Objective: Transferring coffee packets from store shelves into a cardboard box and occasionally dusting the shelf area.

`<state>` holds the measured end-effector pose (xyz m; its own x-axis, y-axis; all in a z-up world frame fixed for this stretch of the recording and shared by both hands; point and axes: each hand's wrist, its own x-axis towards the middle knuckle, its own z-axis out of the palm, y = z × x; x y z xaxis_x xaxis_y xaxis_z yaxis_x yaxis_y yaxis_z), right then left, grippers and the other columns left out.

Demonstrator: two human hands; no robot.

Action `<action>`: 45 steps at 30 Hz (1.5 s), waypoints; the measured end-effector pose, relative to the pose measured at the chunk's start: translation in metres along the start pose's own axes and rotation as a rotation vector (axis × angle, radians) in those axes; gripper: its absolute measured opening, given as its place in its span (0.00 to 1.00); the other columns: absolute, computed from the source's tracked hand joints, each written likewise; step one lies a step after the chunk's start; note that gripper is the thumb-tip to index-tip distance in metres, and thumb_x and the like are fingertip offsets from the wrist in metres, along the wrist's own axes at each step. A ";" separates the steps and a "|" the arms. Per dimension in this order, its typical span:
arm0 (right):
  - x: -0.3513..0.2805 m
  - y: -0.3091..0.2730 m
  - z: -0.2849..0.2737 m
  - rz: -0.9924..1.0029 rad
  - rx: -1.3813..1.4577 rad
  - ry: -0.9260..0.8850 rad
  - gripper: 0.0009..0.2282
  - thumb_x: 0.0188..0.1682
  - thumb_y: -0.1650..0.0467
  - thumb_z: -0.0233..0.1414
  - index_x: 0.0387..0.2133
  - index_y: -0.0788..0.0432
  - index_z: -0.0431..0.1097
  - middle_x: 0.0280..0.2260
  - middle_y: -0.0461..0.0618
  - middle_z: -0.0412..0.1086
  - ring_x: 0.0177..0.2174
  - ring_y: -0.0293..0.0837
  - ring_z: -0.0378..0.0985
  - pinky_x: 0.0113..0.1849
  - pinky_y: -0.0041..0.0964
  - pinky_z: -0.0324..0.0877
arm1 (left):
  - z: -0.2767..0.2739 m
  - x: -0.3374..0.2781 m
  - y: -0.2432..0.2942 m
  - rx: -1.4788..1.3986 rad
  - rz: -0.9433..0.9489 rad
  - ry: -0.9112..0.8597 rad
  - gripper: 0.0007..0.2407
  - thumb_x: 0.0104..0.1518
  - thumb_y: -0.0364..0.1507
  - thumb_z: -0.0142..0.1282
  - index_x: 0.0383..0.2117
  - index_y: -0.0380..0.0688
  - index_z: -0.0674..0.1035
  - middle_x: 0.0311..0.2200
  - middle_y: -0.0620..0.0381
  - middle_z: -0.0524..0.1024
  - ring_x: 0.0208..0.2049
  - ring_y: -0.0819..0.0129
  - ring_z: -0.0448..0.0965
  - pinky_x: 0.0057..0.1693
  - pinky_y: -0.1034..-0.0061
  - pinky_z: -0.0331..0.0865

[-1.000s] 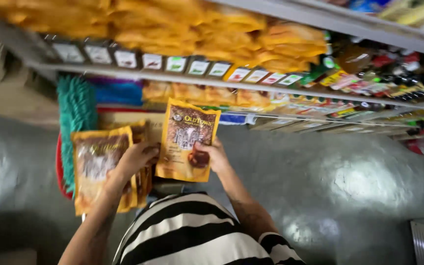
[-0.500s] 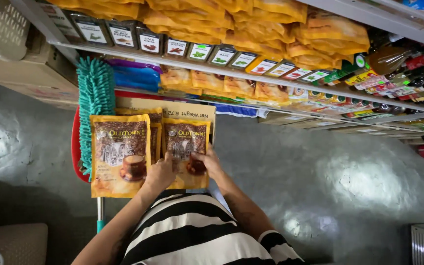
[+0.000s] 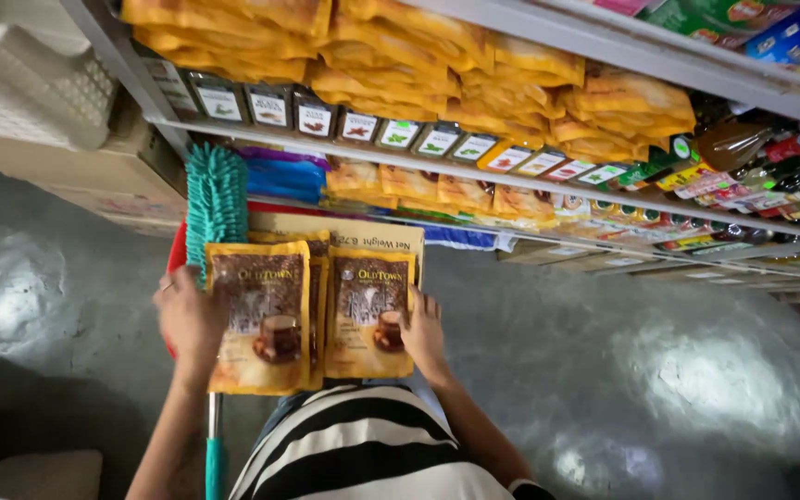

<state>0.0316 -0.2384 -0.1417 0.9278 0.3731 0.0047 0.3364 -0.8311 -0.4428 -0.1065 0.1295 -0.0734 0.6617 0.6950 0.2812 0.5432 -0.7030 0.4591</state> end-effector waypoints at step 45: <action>0.016 -0.081 0.013 0.364 1.183 -0.168 0.14 0.55 0.62 0.50 0.50 0.54 0.71 0.47 0.53 0.75 0.47 0.48 0.77 0.47 0.43 0.72 | 0.099 -0.033 -0.112 -0.126 -0.232 -0.237 0.39 0.43 0.52 0.68 0.50 0.26 0.70 0.50 0.28 0.71 0.55 0.31 0.68 0.63 0.48 0.62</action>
<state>0.0167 -0.1600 -0.1173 0.8753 0.3196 -0.3628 -0.3670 -0.0495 -0.9289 -0.1380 0.1707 -0.2176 0.6379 0.7691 -0.0396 0.6351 -0.4962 0.5919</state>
